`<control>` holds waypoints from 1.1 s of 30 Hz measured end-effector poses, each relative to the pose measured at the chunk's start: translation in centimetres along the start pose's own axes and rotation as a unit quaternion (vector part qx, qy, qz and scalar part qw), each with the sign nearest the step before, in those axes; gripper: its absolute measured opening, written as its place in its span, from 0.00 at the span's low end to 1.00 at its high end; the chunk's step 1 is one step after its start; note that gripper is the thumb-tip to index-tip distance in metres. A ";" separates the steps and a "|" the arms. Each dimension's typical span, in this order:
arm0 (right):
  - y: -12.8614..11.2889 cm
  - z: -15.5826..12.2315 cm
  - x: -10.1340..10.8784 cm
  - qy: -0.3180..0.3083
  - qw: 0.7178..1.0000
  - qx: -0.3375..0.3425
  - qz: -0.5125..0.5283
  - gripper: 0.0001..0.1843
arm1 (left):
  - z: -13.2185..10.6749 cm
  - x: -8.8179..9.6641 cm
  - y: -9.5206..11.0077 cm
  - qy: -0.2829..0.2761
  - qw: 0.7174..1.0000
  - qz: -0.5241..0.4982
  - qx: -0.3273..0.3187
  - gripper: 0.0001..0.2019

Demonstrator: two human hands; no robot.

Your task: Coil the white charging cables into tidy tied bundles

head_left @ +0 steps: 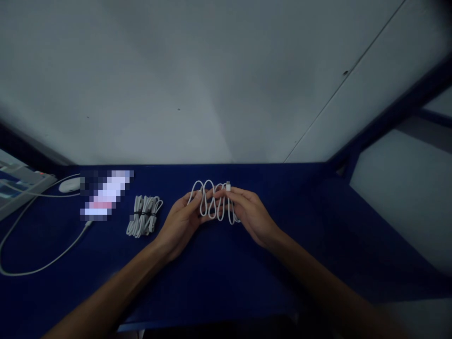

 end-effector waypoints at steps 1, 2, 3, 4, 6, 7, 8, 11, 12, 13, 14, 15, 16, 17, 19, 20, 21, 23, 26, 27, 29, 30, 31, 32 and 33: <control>0.0 0.0 0.0 0.000 1.000 0.000 0.001 0.12 | 0.0 0.0 0.0 0.004 1.000 -0.005 -0.001 0.09; 0.0 0.0 0.0 0.001 1.000 0.001 0.002 0.12 | 0.0 0.0 0.1 0.011 1.000 -0.008 -0.001 0.09; 0.0 0.0 0.0 0.001 1.000 0.001 0.002 0.12 | -0.1 -0.1 0.2 0.018 1.000 -0.008 -0.003 0.08; 0.0 0.0 0.0 0.002 1.000 0.001 0.002 0.12 | -0.1 -0.1 0.2 0.025 1.000 -0.005 -0.005 0.08; 0.0 0.1 0.0 0.001 1.000 -0.002 0.004 0.13 | -0.2 -0.1 0.4 0.034 0.999 0.011 -0.012 0.09; 0.0 0.1 0.0 -0.001 1.000 -0.002 0.009 0.13 | -0.2 -0.1 0.5 0.036 0.999 0.022 -0.019 0.10; 0.0 0.1 0.0 -0.003 1.000 -0.002 0.016 0.14 | -0.2 -0.1 0.5 0.036 0.998 0.035 -0.026 0.10; 0.2 0.1 0.0 -0.017 0.999 -0.005 0.041 0.17 | -0.2 -0.1 0.6 0.031 0.996 0.073 -0.044 0.11; 0.3 0.1 0.0 -0.022 0.999 -0.004 0.048 0.17 | -0.2 -0.1 0.6 0.030 0.995 0.082 -0.047 0.12; 0.3 0.1 0.0 -0.028 0.998 -0.002 0.051 0.17 | -0.3 -0.1 0.6 0.029 0.994 0.088 -0.049 0.12; 0.3 0.0 0.1 -0.034 0.998 0.000 0.051 0.17 | -0.3 -0.1 0.6 0.029 0.994 0.093 -0.051 0.12; 0.2 0.0 0.1 -0.036 0.998 0.003 0.047 0.17 | -0.3 -0.1 0.7 0.031 0.994 0.096 -0.052 0.12; 0.1 0.0 0.1 -0.037 0.998 0.005 0.041 0.16 | -0.3 -0.1 0.7 0.033 0.993 0.098 -0.051 0.12; 0.1 0.0 0.1 -0.036 0.999 0.004 0.035 0.16 | -0.3 -0.1 0.7 0.035 0.993 0.097 -0.049 0.13; 0.0 0.0 0.1 -0.032 0.999 0.000 0.026 0.14 | -0.3 0.0 0.7 0.035 0.994 0.093 -0.041 0.13; -0.1 0.0 0.1 -0.030 0.999 0.000 0.022 0.14 | -0.3 0.1 0.7 0.034 0.995 0.088 -0.037 0.13; -0.1 0.0 0.1 -0.025 0.999 0.001 0.019 0.13 | -0.3 0.1 0.7 0.033 0.996 0.082 -0.033 0.14; 0.0 0.1 0.3 -0.014 1.000 0.006 0.011 0.11 | -0.3 0.3 0.7 0.035 0.997 0.068 -0.024 0.13; 0.0 0.0 0.5 -0.002 1.000 0.016 -0.011 0.09 | -0.2 0.5 0.7 0.046 0.997 0.054 -0.021 0.11; 0.1 0.0 0.6 -0.001 1.000 0.020 -0.020 0.09 | -0.2 0.6 0.7 0.048 0.997 0.055 -0.022 0.11; 0.0 0.0 0.6 0.004 0.999 0.032 -0.039 0.09 | -0.2 0.4 0.7 0.039 0.998 0.054 -0.021 0.12; 0.0 0.0 0.6 0.007 0.998 0.039 -0.048 0.09 | -0.2 0.3 0.7 0.031 0.998 0.050 -0.018 0.13; 0.0 0.0 0.6 0.009 0.997 0.045 -0.054 0.09 | -0.2 0.2 0.6 0.022 0.999 0.044 -0.014 0.14; 0.0 0.0 0.6 0.011 0.997 0.051 -0.060 0.09 | -0.2 0.2 0.6 0.014 0.999 0.037 -0.009 0.14; 0.0 0.0 0.6 0.013 0.996 0.056 -0.063 0.09 | -0.2 0.1 0.6 0.007 0.999 0.031 -0.004 0.14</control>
Point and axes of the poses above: each hand's wrist, its own z-axis towards the middle knuckle, its own x-axis out of the back of the hand, y = z × x, the point moved 3 cm from there along z, towards the middle knuckle, and after that the axes turned 2 degrees about x, right-handed, at the moved point
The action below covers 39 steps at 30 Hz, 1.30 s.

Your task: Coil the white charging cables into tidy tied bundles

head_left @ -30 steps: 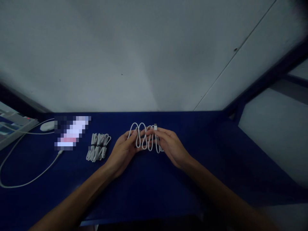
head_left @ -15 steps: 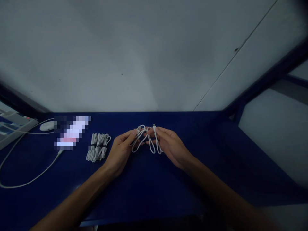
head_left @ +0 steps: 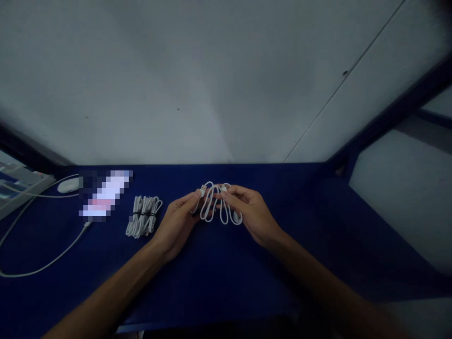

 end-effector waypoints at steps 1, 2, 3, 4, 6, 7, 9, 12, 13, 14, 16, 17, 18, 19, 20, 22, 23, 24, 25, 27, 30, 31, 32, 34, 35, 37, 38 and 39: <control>0.0 0.0 0.0 0.002 1.000 0.004 -0.003 0.09 | 0.0 0.0 0.0 -0.005 1.000 -0.006 0.005 0.15; 0.1 0.0 0.0 0.004 1.000 0.006 -0.007 0.09 | 0.0 -0.1 -0.1 -0.009 1.000 -0.011 0.011 0.15; 0.1 0.0 0.0 0.008 1.000 0.009 -0.011 0.09 | 0.0 -0.1 -0.1 -0.011 1.000 -0.016 0.017 0.16; 0.1 0.0 0.1 0.012 1.000 0.011 -0.015 0.09 | 0.0 -0.1 -0.2 -0.011 0.999 -0.021 0.022 0.16; 0.1 0.0 0.2 0.019 0.999 0.009 -0.024 0.08 | 0.0 0.0 -0.3 -0.013 0.999 -0.029 0.032 0.18; 0.2 0.0 0.2 0.022 0.999 0.007 -0.028 0.07 | 0.0 0.0 -0.4 -0.014 0.999 -0.033 0.035 0.18; 0.2 0.0 0.2 0.026 0.999 0.008 -0.033 0.06 | 0.0 0.0 -0.6 -0.021 0.998 -0.041 0.040 0.18; 0.1 0.0 0.2 0.027 0.999 0.020 -0.035 0.04 | 0.0 0.1 -0.8 -0.034 0.997 -0.048 0.042 0.18; 0.1 0.0 0.2 0.029 0.999 0.024 -0.036 0.03 | 0.0 0.1 -0.9 -0.038 0.997 -0.048 0.042 0.18; 0.0 0.0 0.2 0.033 0.998 0.026 -0.037 0.03 | 0.1 0.0 -0.9 -0.042 0.997 -0.047 0.042 0.18; 0.0 -0.1 0.2 0.041 0.998 0.030 -0.045 0.02 | 0.0 0.0 -0.9 -0.046 0.997 -0.046 0.041 0.18; -0.1 -0.1 0.2 0.044 0.997 0.031 -0.050 0.02 | 0.0 -0.1 -0.9 -0.048 0.997 -0.046 0.041 0.19; -0.1 -0.1 0.2 0.043 0.997 0.032 -0.054 0.02 | 0.0 -0.1 -0.9 -0.050 0.997 -0.046 0.042 0.19; -0.2 -0.2 0.2 0.041 0.997 0.033 -0.056 0.02 | 0.0 -0.2 -0.8 -0.052 0.997 -0.045 0.042 0.19; -0.2 -0.2 0.2 0.039 0.997 0.034 -0.057 0.02 | 0.0 -0.2 -0.8 -0.053 0.997 -0.045 0.042 0.19; -0.2 -0.2 0.1 0.035 0.997 0.038 -0.055 0.03 | 0.0 -0.2 -0.8 -0.054 0.997 -0.042 0.043 0.19; -0.3 -0.2 0.1 0.034 0.997 0.040 -0.054 0.03 | 0.0 -0.2 -0.8 -0.054 0.997 -0.041 0.043 0.18; -0.3 -0.2 0.1 0.033 0.997 0.043 -0.053 0.03 | 0.0 -0.2 -0.8 -0.054 0.997 -0.040 0.043 0.18; -0.2 -0.2 0.1 0.033 0.997 0.045 -0.053 0.03 | 0.0 -0.1 -0.8 -0.055 0.997 -0.039 0.043 0.18; -0.2 -0.2 0.1 0.033 0.997 0.046 -0.054 0.03 | 0.0 -0.1 -0.9 -0.058 0.997 -0.038 0.043 0.19; -0.2 -0.2 0.1 0.035 0.997 0.043 -0.053 0.03 | 0.0 0.0 -0.9 -0.057 0.996 -0.041 0.046 0.19; -0.2 -0.2 0.1 0.035 0.997 0.042 -0.053 0.03 | 0.0 0.0 -0.9 -0.055 0.996 -0.043 0.047 0.20; -0.2 -0.2 0.1 0.036 0.997 0.041 -0.053 0.04 | 0.0 0.1 -1.0 -0.054 0.996 -0.044 0.048 0.20; -0.3 -0.2 0.1 0.037 0.997 0.042 -0.054 0.04 | 0.1 0.2 -1.0 -0.055 0.996 -0.046 0.047 0.20; -0.3 -0.2 0.1 0.037 0.997 0.042 -0.055 0.04 | 0.1 0.2 -1.1 -0.057 0.996 -0.047 0.046 0.19; -0.3 -0.2 0.1 0.038 0.997 0.044 -0.055 0.04 | 0.1 0.2 -1.1 -0.058 0.996 -0.048 0.046 0.19; -0.3 -0.2 0.1 0.038 0.997 0.044 -0.055 0.04 | 0.1 0.2 -1.1 -0.059 0.996 -0.047 0.047 0.19; -0.3 -0.2 0.1 0.038 0.997 0.044 -0.055 0.04 | 0.1 0.2 -1.1 -0.059 0.996 -0.047 0.047 0.19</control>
Point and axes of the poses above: each hand's wrist, its own z-axis towards the middle knuckle, its own x-axis out of the back of the hand, y = z × x, the point moved 3 cm from there along z, towards the middle knuckle, and after that the axes turned 2 degrees about x, right-handed, at the moved point
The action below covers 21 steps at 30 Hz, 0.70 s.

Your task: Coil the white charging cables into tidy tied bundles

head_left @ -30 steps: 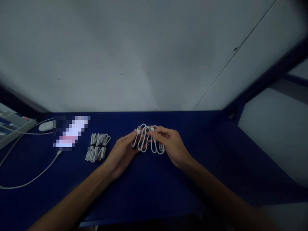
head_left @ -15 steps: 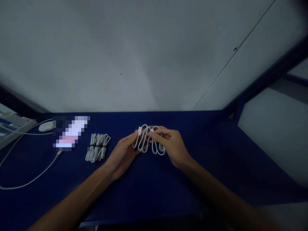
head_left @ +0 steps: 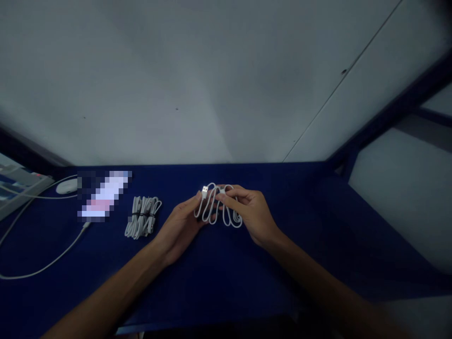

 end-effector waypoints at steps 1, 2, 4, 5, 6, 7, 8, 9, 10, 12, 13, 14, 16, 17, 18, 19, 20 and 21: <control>0.0 0.0 0.0 0.000 1.000 0.000 0.001 0.04 | 0.0 0.0 0.0 0.000 1.000 0.001 0.000 0.19; 0.0 0.0 0.0 0.000 1.000 -0.001 0.002 0.03 | 0.0 0.0 0.0 0.000 1.000 0.003 0.001 0.19; 0.0 0.0 0.0 -0.001 1.000 -0.002 0.004 0.04 | -0.1 -0.1 0.1 0.001 1.000 0.008 0.001 0.20; 0.0 0.0 0.0 -0.002 1.000 -0.002 0.004 0.04 | -0.1 -0.1 0.1 0.000 1.000 0.010 0.002 0.20; 0.0 0.0 0.0 -0.002 1.000 -0.001 0.004 0.04 | -0.2 -0.2 0.1 -0.001 1.000 0.012 0.002 0.20; 0.0 0.0 0.0 -0.002 1.000 0.000 0.003 0.04 | -0.2 -0.2 0.1 -0.002 1.000 0.013 0.002 0.20; -0.1 0.0 0.0 -0.001 1.000 0.000 0.003 0.04 | -0.2 -0.3 0.1 -0.004 1.000 0.014 0.002 0.20; -0.1 0.0 0.0 -0.001 1.000 -0.001 0.002 0.03 | -0.2 -0.3 0.1 -0.005 1.000 0.013 0.001 0.20; -0.1 0.0 0.1 -0.001 1.000 -0.003 0.001 0.03 | -0.1 -0.3 0.1 -0.004 1.000 0.012 0.001 0.20; -0.1 0.0 0.1 0.000 1.000 -0.005 0.001 0.03 | 0.0 -0.2 0.0 0.000 1.000 0.008 0.003 0.20; -0.1 0.0 0.1 0.000 1.000 -0.005 0.001 0.03 | 0.0 -0.2 0.0 0.003 1.000 0.006 0.003 0.19; -0.1 0.0 0.1 0.000 1.000 -0.005 0.001 0.02 | 0.0 -0.1 0.0 0.005 1.000 0.004 0.004 0.19; -0.1 0.0 0.0 0.002 1.000 -0.006 -0.001 0.02 | 0.0 -0.1 0.0 0.005 1.000 0.003 0.003 0.19; 0.0 0.0 0.0 0.003 1.000 -0.011 0.000 0.02 | 0.0 -0.1 0.0 0.004 1.000 0.003 0.002 0.19; 0.1 0.1 0.0 0.006 1.000 -0.019 0.005 0.03 | 0.0 -0.1 0.0 0.006 1.000 0.003 0.001 0.19; 0.2 0.1 0.0 0.008 0.999 -0.029 0.014 0.05 | 0.0 -0.1 0.1 0.009 1.000 0.002 -0.001 0.18; 0.4 0.1 0.0 0.009 0.999 -0.040 0.027 0.07 | 0.0 -0.1 0.1 0.013 1.000 0.001 -0.002 0.18; 0.5 0.1 0.0 0.011 0.998 -0.050 0.043 0.09 | 0.0 -0.1 0.2 0.017 1.000 -0.001 -0.003 0.17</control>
Point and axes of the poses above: each hand's wrist, its own z-axis towards the middle knuckle, its own x-axis out of the back of the hand, y = z × x, the point moved 3 cm from there along z, towards the middle knuckle, and after that the axes turned 2 degrees about x, right-handed, at the moved point
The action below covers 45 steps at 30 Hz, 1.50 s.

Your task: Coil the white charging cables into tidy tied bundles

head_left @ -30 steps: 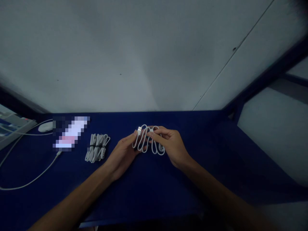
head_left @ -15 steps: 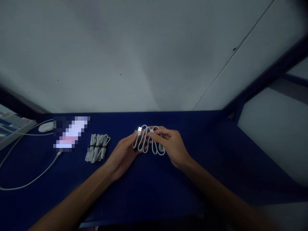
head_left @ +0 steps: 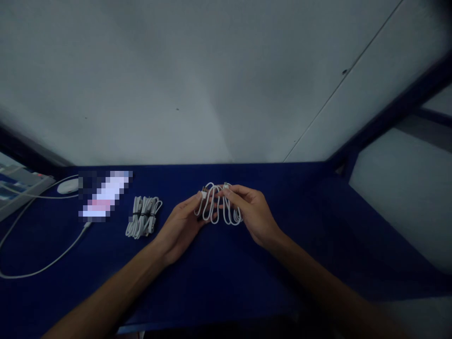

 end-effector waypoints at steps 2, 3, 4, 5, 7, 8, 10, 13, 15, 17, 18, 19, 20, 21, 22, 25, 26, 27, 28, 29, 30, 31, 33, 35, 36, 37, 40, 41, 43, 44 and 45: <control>0.1 0.1 0.0 0.006 0.999 -0.014 0.035 0.12 | 0.0 0.0 0.1 0.005 1.000 -0.005 -0.004 0.16; 0.1 0.1 0.0 0.011 0.998 -0.019 0.054 0.13 | 0.1 0.0 0.1 0.007 1.000 -0.009 -0.006 0.16; 0.1 0.1 0.0 0.017 0.997 -0.024 0.075 0.14 | 0.1 0.1 0.1 0.011 1.000 -0.013 -0.007 0.15; 0.1 0.1 -0.1 0.023 0.995 -0.030 0.096 0.14 | 0.2 0.1 0.0 0.017 1.000 -0.017 -0.008 0.14; 0.0 0.2 -0.1 0.033 0.990 -0.044 0.131 0.13 | 0.3 0.3 -0.1 0.033 0.999 -0.028 -0.006 0.12; 0.1 0.2 -0.2 0.035 0.988 -0.049 0.142 0.11 | 0.3 0.3 -0.1 0.040 0.999 -0.033 -0.005 0.10; 0.3 0.2 -0.2 0.035 0.986 -0.056 0.152 0.07 | 0.4 0.4 -0.3 0.043 0.998 -0.043 -0.004 0.10; 0.6 0.0 -0.2 0.029 0.987 -0.065 0.146 0.07 | 0.3 0.1 -0.4 0.032 0.998 -0.052 0.002 0.09; 0.8 0.0 -0.3 0.029 0.987 -0.068 0.141 0.11 | 0.2 -0.2 -0.5 0.025 0.998 -0.057 0.009 0.07; 0.7 -0.1 -0.4 0.027 0.988 -0.061 0.141 0.13 | 0.0 -0.5 -0.4 0.020 0.998 -0.059 0.016 0.08; 0.7 -0.1 -0.5 0.025 0.988 -0.056 0.141 0.14 | -0.1 -0.6 -0.4 0.016 0.998 -0.059 0.022 0.09; 0.7 -0.1 -0.5 0.023 0.988 -0.052 0.141 0.14 | -0.2 -0.7 -0.4 0.010 0.998 -0.058 0.027 0.11; 0.6 -0.1 -0.6 0.022 0.989 -0.049 0.138 0.15 | -0.2 -0.8 -0.4 0.003 0.998 -0.057 0.032 0.12; 0.6 -0.2 -0.6 0.022 0.990 -0.047 0.131 0.15 | -0.2 -0.8 -0.4 -0.004 0.998 -0.055 0.038 0.14; 0.6 -0.2 -0.7 0.022 0.991 -0.044 0.121 0.14 | -0.2 -0.9 -0.5 -0.012 0.998 -0.053 0.043 0.15; 0.8 -0.4 -0.7 0.021 0.996 -0.035 0.084 0.11 | -0.1 -0.7 -1.0 -0.029 0.997 -0.045 0.055 0.17; 0.9 -0.4 -0.7 0.020 0.997 -0.029 0.074 0.10 | 0.0 -0.7 -1.2 -0.032 0.997 -0.043 0.057 0.17; 0.9 -0.5 -0.7 0.019 0.997 -0.022 0.066 0.09 | 0.0 -0.6 -1.4 -0.035 0.997 -0.043 0.057 0.18; 0.9 -0.5 -0.7 0.017 0.998 -0.016 0.059 0.08 | 0.1 -0.6 -1.5 -0.038 0.997 -0.044 0.058 0.18; 1.0 -0.5 -0.7 0.017 0.999 -0.011 0.049 0.08 | 0.1 -0.5 -1.7 -0.042 0.996 -0.045 0.060 0.18; 0.9 -0.6 -0.8 0.016 0.999 -0.007 0.034 0.08 | 0.1 -0.5 -1.8 -0.047 0.996 -0.047 0.063 0.19; 0.9 -0.6 -0.8 0.016 1.000 -0.003 0.015 0.08 | 0.1 -0.6 -1.9 -0.053 0.995 -0.048 0.067 0.20; 0.6 -0.6 -0.8 0.012 0.999 0.018 -0.028 0.07 | 0.1 -0.7 -1.9 -0.062 0.994 -0.051 0.075 0.21; 0.2 -0.6 -0.8 0.008 0.996 0.056 -0.072 0.07 | 0.0 -0.8 -1.9 -0.063 0.993 -0.051 0.080 0.21; 0.0 -0.6 -0.9 0.006 0.993 0.075 -0.095 0.06 | 0.0 -0.8 -1.9 -0.062 0.993 -0.048 0.084 0.21; -0.1 -0.7 -0.8 0.006 0.989 0.090 -0.119 0.06 | -0.1 -0.8 -1.9 -0.061 0.993 -0.043 0.087 0.21; -0.3 -0.7 -0.8 0.009 0.975 0.118 -0.186 0.07 | -0.1 -0.8 -2.1 -0.062 0.993 -0.029 0.091 0.20; -0.3 -0.7 -0.8 0.011 0.971 0.126 -0.203 0.07 | -0.1 -0.7 -2.2 -0.063 0.994 -0.026 0.089 0.20; -0.4 -0.8 -0.7 0.016 0.964 0.142 -0.225 0.07 | -0.1 -0.7 -2.2 -0.063 0.995 -0.021 0.076 0.19; -0.5 -0.8 -0.7 0.020 0.961 0.150 -0.233 0.07 | -0.1 -0.7 -2.2 -0.061 0.996 -0.017 0.068 0.19; -0.5 -0.8 -0.6 0.026 0.959 0.155 -0.237 0.07 | -0.2 -0.8 -2.2 -0.059 0.996 -0.012 0.060 0.18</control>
Point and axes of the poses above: each hand's wrist, its own z-axis towards the middle knuckle, its own x-axis out of the back of the hand, y = z × x, the point moved 3 cm from there along z, towards the middle knuckle, and after that the axes turned 2 degrees about x, right-handed, at the moved point
